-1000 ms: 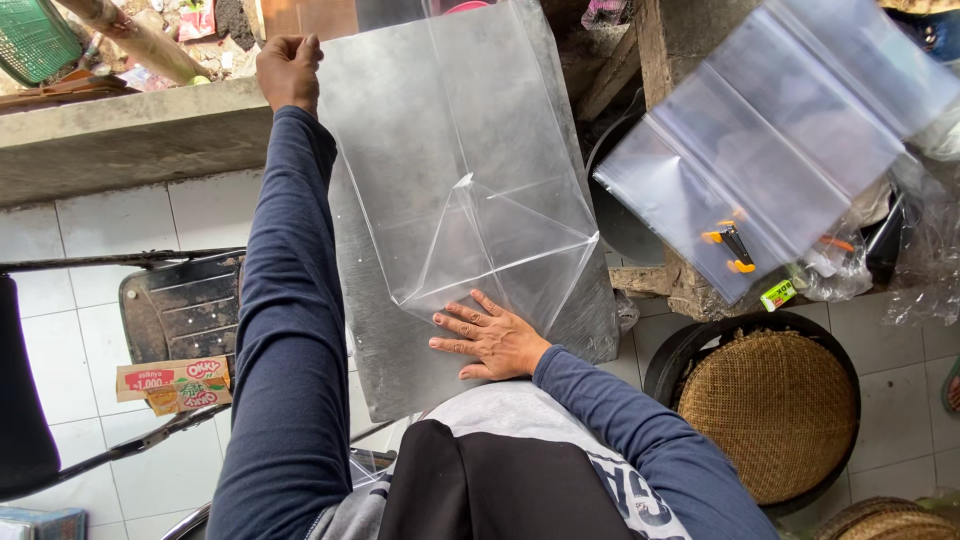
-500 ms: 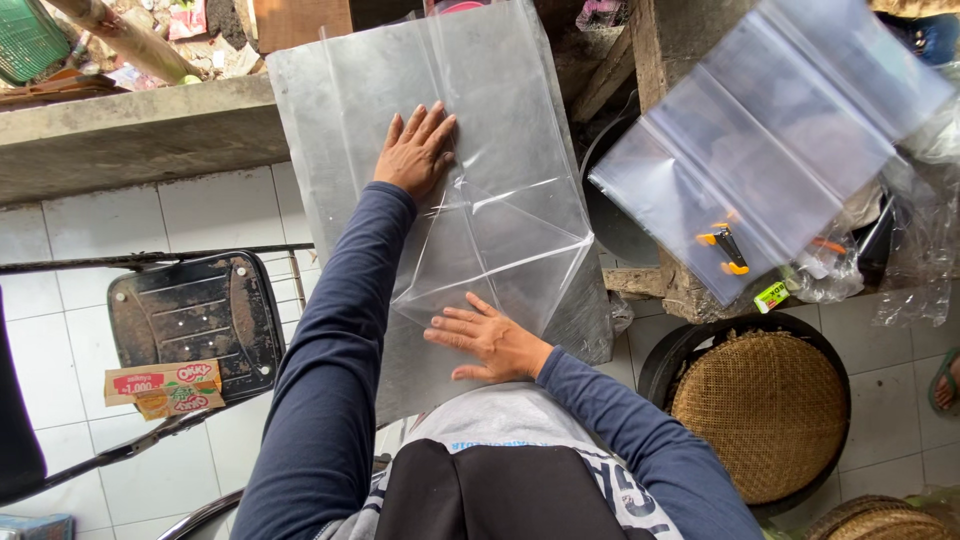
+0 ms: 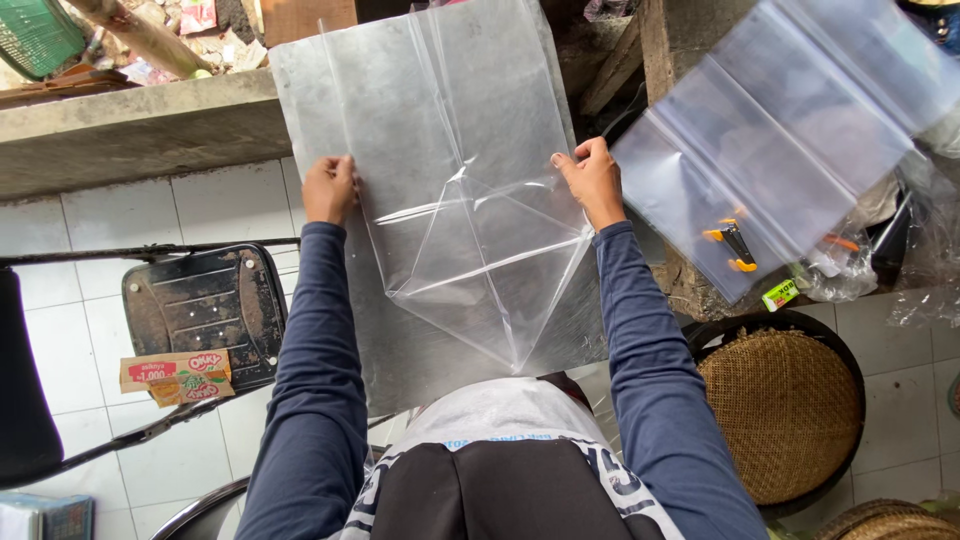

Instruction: The person folds a large transparent plastic sheet on a metal table, aligning edges and creasing folds. They use a yellow utility knife to trim the folded plastic and then repeat the process with another sheet.

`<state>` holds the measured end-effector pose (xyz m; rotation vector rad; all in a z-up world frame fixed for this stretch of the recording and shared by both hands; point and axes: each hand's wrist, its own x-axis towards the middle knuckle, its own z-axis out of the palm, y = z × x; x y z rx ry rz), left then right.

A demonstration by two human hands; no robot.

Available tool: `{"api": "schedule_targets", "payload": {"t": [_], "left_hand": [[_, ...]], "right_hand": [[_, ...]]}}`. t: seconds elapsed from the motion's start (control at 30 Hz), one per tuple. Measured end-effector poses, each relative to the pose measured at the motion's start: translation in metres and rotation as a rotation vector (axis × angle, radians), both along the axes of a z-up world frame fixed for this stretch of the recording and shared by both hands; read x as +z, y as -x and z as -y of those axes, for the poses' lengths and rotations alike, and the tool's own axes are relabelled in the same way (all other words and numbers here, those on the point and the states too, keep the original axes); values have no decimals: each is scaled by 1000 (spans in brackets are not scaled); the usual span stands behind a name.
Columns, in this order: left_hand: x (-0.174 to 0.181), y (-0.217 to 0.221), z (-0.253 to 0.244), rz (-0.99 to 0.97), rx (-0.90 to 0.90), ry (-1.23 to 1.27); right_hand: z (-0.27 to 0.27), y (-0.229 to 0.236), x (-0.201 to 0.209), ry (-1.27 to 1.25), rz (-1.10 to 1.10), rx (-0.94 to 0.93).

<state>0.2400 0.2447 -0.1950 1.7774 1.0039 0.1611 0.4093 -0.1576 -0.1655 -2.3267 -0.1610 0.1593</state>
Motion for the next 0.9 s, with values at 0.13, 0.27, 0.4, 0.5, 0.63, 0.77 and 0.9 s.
{"api": "schedule_targets", "payload": {"t": [0.13,0.27,0.4,0.5,0.63,0.77,0.9], "left_hand": [[-15,22,-1,118,-191,288],[-18,34,3,151,-135,273],[-9,36,16,137,19,106],[2,30,24,161,63,-129],[10,29,30,170,160,-47],[9,29,32,93,108,-285],[0,30,35,106,91,-461]], "right_hand": [[-7,-2,-21,-257,-207,-28],[-2,-15,-34,-417,-362,-36],[-3,-8,-37,-314,-221,-50],[-10,0,-28,-109,-61,-3],[-5,2,-10,-174,-300,47],[0,3,9,-169,-432,190],[-8,17,26,-233,-514,44]]}}
